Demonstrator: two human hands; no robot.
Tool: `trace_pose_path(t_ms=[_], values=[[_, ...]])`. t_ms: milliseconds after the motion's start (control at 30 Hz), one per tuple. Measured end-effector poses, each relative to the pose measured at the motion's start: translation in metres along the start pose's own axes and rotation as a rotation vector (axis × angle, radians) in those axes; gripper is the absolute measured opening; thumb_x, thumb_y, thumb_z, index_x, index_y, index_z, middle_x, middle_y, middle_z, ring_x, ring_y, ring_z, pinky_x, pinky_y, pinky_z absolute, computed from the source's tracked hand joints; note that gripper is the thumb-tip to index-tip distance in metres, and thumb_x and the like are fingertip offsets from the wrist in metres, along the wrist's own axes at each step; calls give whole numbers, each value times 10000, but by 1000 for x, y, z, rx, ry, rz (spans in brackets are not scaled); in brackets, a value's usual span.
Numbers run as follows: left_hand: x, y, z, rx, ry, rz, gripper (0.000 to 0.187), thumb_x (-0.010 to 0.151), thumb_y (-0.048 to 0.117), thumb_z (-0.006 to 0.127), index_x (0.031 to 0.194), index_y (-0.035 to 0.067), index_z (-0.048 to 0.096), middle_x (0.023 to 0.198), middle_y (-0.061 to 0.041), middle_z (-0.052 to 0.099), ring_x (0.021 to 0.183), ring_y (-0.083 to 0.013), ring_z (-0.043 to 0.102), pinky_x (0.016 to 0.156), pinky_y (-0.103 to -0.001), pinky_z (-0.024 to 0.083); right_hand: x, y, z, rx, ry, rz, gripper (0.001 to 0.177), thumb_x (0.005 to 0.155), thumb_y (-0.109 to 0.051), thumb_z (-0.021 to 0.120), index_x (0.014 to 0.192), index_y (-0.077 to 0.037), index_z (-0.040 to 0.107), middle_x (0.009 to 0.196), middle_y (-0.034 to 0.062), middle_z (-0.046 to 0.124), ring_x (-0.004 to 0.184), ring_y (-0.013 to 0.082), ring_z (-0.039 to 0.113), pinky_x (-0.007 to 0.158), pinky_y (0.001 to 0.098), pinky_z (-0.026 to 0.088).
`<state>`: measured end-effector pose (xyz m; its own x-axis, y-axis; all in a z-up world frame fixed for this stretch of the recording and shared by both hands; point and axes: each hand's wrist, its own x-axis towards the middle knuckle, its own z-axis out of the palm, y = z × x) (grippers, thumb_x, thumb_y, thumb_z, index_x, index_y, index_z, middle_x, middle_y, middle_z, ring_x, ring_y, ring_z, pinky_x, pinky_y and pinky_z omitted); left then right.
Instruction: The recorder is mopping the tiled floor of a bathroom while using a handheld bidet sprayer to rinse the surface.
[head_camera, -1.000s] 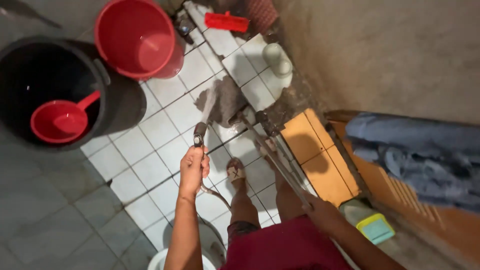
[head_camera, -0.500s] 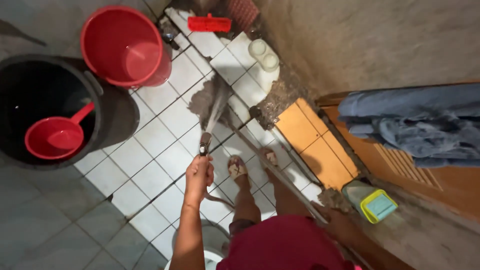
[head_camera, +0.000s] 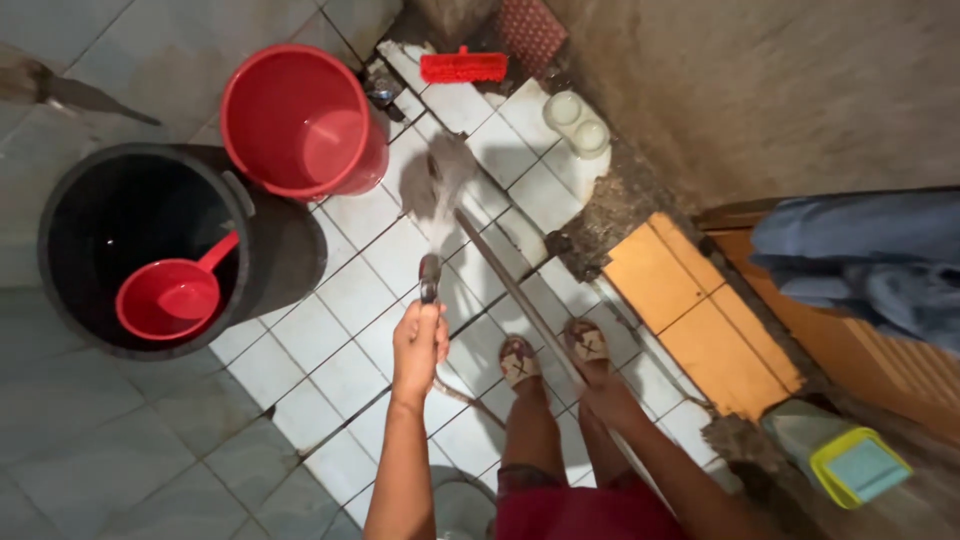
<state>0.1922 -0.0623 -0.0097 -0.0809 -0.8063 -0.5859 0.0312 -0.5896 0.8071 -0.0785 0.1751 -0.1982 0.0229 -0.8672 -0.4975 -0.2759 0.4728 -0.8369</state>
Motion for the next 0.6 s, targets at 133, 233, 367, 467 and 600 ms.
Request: trace_pose_path(t_ms=[133,233,367,467,600], values=[[19,-4,5,-6,-34,56,313,1049,345,559,1043,36,609,636,13,482,472,-71,405,417,-237,314,107,-107,0,-8,-95,382,568,997,-266,564,1549,-273,431,847,111,688,617,257,642,584,417,535],[19,-16,8,-16,-26,46,296,1049,331,558,1042,40,613,648,14,497,472,-73,411,420,-238,321,137,-149,-20,-35,-47,376,571,971,-253,566,1535,-318,497,812,162,689,658,325,639,643,473,546],[1,-20,14,-7,11,-4,280,1040,312,561,1024,38,616,640,4,507,458,-86,416,412,-246,320,124,-44,-37,-390,16,85,615,947,-287,608,1538,-303,439,1049,242,693,941,425,687,810,510,552],[-12,-17,13,-20,46,-37,276,1034,314,560,1014,43,611,624,5,500,450,-87,416,399,-250,311,37,-58,-72,-428,-30,202,634,933,-363,603,1537,-378,413,1132,228,720,1044,423,678,895,494,545],[-23,1,13,-10,67,19,281,1040,327,546,1017,53,601,615,8,501,451,-80,418,400,-245,314,-60,-47,-94,-447,-127,451,692,954,-474,597,1565,-446,273,1130,252,701,1063,436,661,906,490,545]])
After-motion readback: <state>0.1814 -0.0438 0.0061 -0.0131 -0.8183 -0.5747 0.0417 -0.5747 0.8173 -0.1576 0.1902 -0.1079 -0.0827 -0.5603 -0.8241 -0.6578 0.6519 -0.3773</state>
